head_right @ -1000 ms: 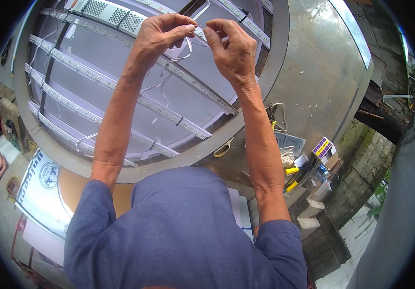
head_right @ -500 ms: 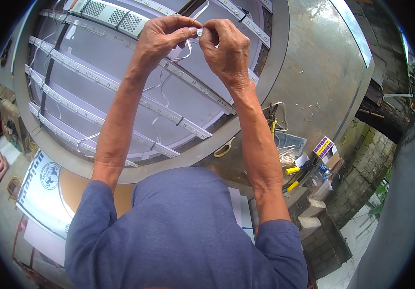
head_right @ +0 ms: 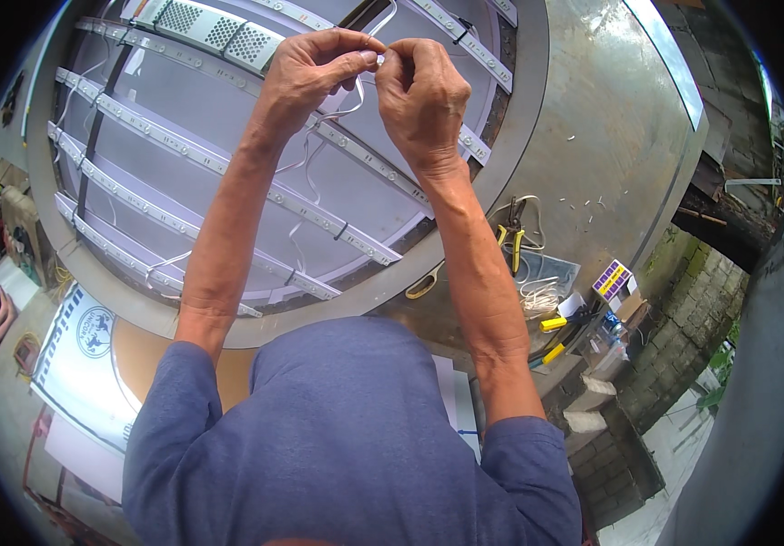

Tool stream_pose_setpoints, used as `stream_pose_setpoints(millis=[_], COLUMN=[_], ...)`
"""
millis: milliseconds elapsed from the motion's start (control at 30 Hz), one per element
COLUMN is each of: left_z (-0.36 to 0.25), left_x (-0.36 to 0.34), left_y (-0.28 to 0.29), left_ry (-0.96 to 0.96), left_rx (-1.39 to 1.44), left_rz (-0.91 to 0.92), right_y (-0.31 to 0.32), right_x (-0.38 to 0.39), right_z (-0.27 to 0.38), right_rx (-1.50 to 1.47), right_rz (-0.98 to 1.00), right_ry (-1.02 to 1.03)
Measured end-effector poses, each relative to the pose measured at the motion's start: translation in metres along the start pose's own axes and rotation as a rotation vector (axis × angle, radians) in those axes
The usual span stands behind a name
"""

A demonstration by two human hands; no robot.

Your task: The recorder is installing and wiring LED strip lights inside a circular sign frame.

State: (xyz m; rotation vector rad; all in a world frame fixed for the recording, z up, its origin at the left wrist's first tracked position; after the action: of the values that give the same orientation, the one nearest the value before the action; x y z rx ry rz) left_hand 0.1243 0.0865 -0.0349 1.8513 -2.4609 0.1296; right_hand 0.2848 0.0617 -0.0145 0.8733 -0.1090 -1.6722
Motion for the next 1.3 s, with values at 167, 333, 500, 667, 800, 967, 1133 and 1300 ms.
stream_pose_setpoints(millis=[167, 333, 500, 667, 800, 967, 1133, 1300], left_z=[0.006, 0.008, 0.008, 0.003, 0.003, 0.000, -0.003, -0.003], left_x=[0.000, -0.001, -0.003, -0.003, -0.003, -0.003, -0.003, -0.003], left_y=[0.007, 0.010, 0.009, 0.010, 0.009, 0.010, 0.010, 0.010], left_ry=[0.009, 0.004, -0.009, 0.059, 0.048, 0.045, 0.066, 0.056], left_rx=[0.012, -0.040, -0.045, -0.033, -0.072, -0.078, -0.094, -0.077], left_rz=[-0.018, 0.010, 0.036, 0.051, 0.051, 0.054, 0.043, 0.028], right_y=[0.013, 0.012, 0.013, 0.014, 0.016, 0.017, 0.015, 0.013], right_x=[-0.002, -0.008, -0.014, -0.020, -0.023, -0.024, -0.020, -0.015], right_z=[-0.013, -0.028, -0.037, -0.043, -0.045, -0.048, -0.046, -0.040], right_rx=[-0.330, -0.546, -0.581, -0.628, -0.603, -0.633, -0.604, -0.582], right_rz=[0.189, 0.330, 0.426, 0.543, 0.577, 0.616, 0.578, 0.491], right_ry=[-0.445, -0.424, -0.414, -0.406, -0.396, -0.369, -0.363, -0.373])
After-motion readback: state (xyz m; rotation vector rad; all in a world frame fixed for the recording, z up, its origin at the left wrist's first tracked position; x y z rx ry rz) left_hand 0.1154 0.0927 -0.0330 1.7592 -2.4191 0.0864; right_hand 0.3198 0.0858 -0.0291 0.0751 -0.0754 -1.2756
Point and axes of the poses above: each hand's wrist, its own x-axis away from the middle knuckle, its own y-axis out of the back of the hand, z = x × y, the point moved 2 cm from there along -x, towards the middle knuckle, and after that the axes turned 3 degrees about -x, right-handed, at the moved point
